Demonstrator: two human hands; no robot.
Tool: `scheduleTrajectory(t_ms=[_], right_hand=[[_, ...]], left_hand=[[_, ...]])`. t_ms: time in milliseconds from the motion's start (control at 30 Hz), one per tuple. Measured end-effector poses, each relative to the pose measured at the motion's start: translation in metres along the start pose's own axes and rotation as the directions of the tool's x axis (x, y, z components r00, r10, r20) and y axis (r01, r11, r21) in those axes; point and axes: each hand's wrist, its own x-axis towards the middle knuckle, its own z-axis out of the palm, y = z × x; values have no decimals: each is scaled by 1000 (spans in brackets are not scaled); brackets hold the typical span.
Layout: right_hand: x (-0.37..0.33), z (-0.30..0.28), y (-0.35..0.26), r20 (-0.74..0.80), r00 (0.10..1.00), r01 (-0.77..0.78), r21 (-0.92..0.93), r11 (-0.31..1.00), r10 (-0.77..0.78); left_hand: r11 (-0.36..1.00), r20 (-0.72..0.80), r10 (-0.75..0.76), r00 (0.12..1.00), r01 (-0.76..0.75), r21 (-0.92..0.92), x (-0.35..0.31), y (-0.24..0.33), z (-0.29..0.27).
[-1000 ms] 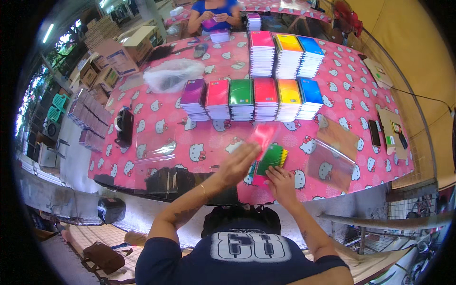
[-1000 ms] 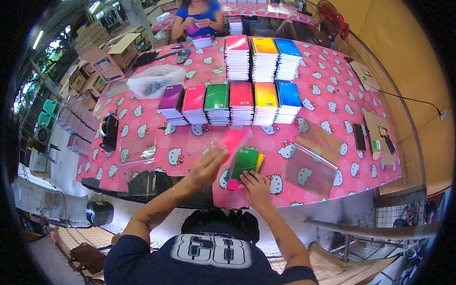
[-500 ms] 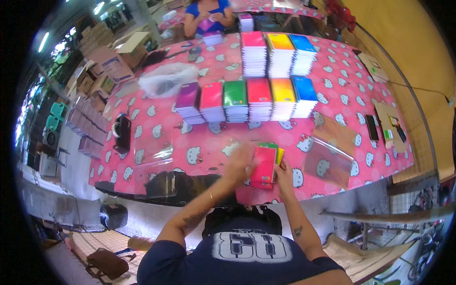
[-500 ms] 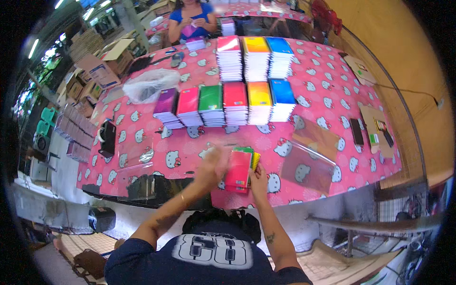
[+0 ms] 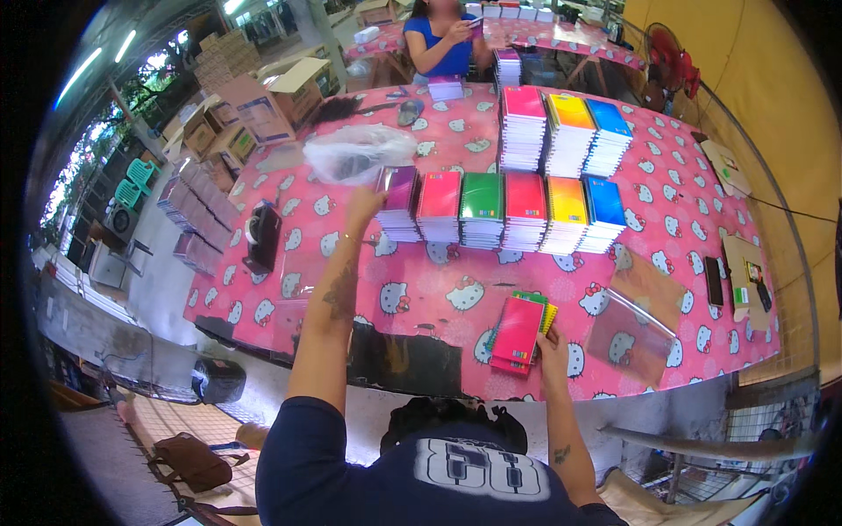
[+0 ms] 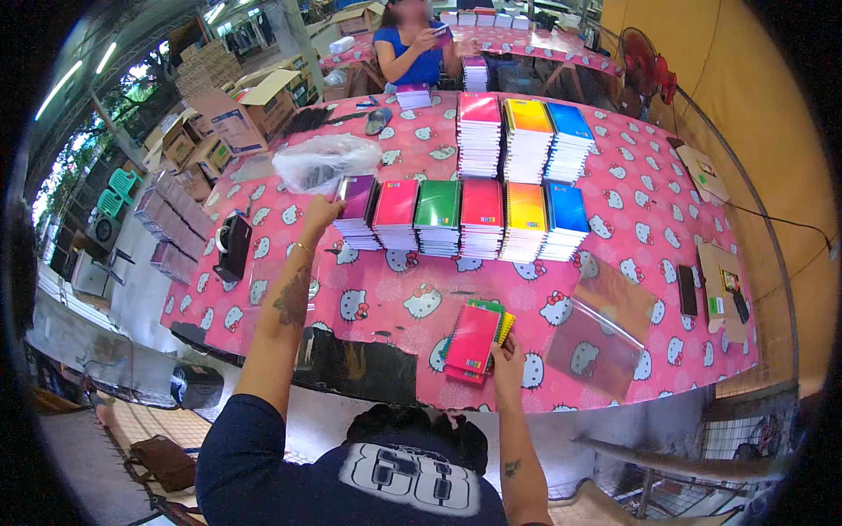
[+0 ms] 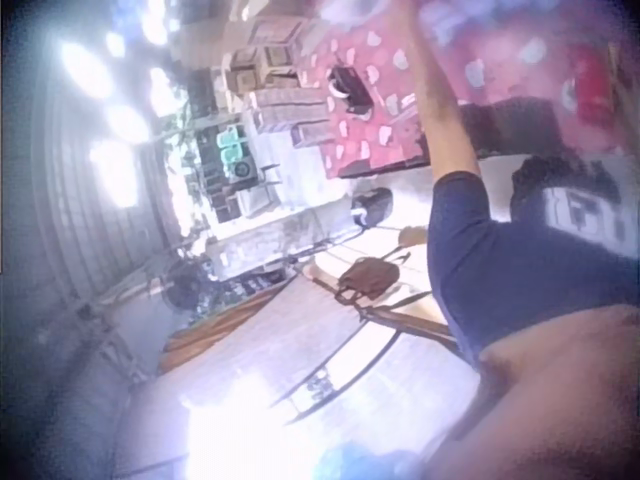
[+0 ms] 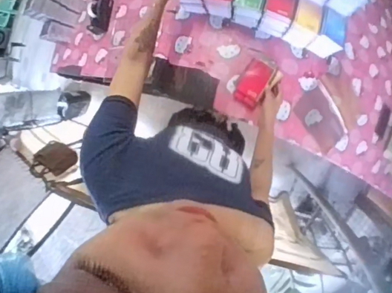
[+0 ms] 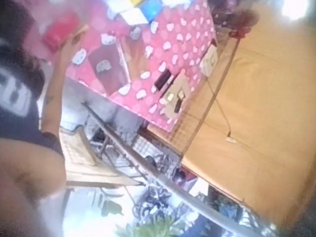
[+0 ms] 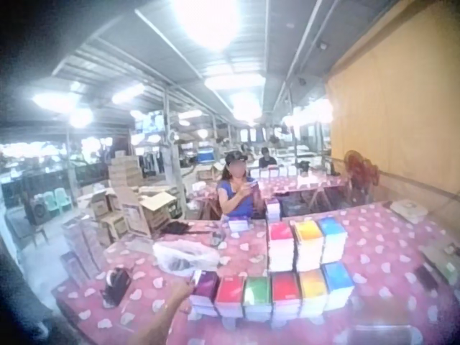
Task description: The person places small colorful notebooks into clear plastic bags and seals them using tape from a dispenser.
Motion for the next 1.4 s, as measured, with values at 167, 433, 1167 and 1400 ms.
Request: scheduleTrajectory(t_ms=[167, 433, 1167, 1400], right_hand=[[23, -27, 22, -124, 992, -14, -17, 1000, 12], [8, -20, -28, 69, 969, -244, 164, 956, 236], [-73, 163, -31, 445, 771, -554, 116, 824, 456], [-110, 207, 39, 303, 871, 411, -19, 912, -386]], left_hand=[[911, -32, 384, 923, -385, -148, -52, 129, -4], [278, 780, 610, -142, -883, -378, -256, 267, 74], [253, -74, 942, 327, -839, -481, -296, -5, -55], [372, 414, 646, 641, 210, -904, -302, -58, -18]])
